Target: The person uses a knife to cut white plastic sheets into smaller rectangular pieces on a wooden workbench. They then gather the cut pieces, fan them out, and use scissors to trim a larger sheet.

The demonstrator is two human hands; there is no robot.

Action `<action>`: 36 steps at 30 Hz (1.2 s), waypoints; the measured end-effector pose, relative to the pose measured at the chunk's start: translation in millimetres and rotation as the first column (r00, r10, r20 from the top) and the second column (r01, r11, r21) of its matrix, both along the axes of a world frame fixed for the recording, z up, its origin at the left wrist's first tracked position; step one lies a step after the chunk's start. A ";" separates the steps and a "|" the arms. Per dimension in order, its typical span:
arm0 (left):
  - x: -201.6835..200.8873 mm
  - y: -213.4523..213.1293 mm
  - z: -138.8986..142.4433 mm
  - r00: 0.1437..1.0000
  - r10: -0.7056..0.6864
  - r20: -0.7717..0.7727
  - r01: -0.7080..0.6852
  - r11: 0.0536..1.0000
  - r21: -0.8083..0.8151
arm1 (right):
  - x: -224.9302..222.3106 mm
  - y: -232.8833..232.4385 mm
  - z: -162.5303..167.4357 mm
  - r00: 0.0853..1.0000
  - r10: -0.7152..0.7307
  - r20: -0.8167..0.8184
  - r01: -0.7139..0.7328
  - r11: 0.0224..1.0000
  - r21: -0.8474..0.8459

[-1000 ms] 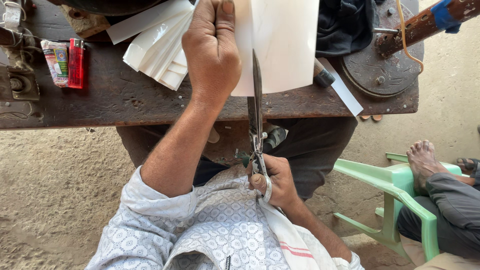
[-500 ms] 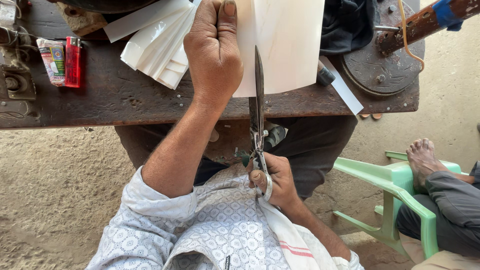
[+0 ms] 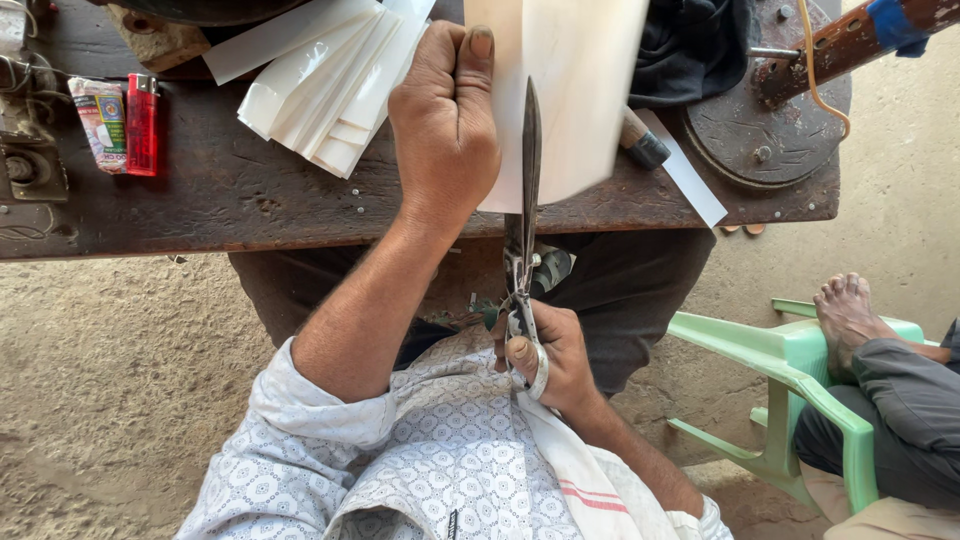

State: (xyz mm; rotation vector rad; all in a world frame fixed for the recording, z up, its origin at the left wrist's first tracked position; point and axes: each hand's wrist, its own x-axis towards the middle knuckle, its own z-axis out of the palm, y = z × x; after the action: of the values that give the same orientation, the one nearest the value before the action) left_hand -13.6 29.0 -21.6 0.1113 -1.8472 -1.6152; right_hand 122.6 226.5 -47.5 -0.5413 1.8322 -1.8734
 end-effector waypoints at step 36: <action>19.5 13.0 -1.1 0.984 -0.060 0.167 0.052 0.997 0.052 | -7.6 -2.1 -0.7 0.997 -0.078 0.008 0.077 0.996 0.050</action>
State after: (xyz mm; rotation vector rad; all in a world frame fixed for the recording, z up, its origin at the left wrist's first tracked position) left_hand 5.9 42.0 -22.7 0.2250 -1.9550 -1.7352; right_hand 115.0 224.3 -48.2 -0.4486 1.9131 -1.8710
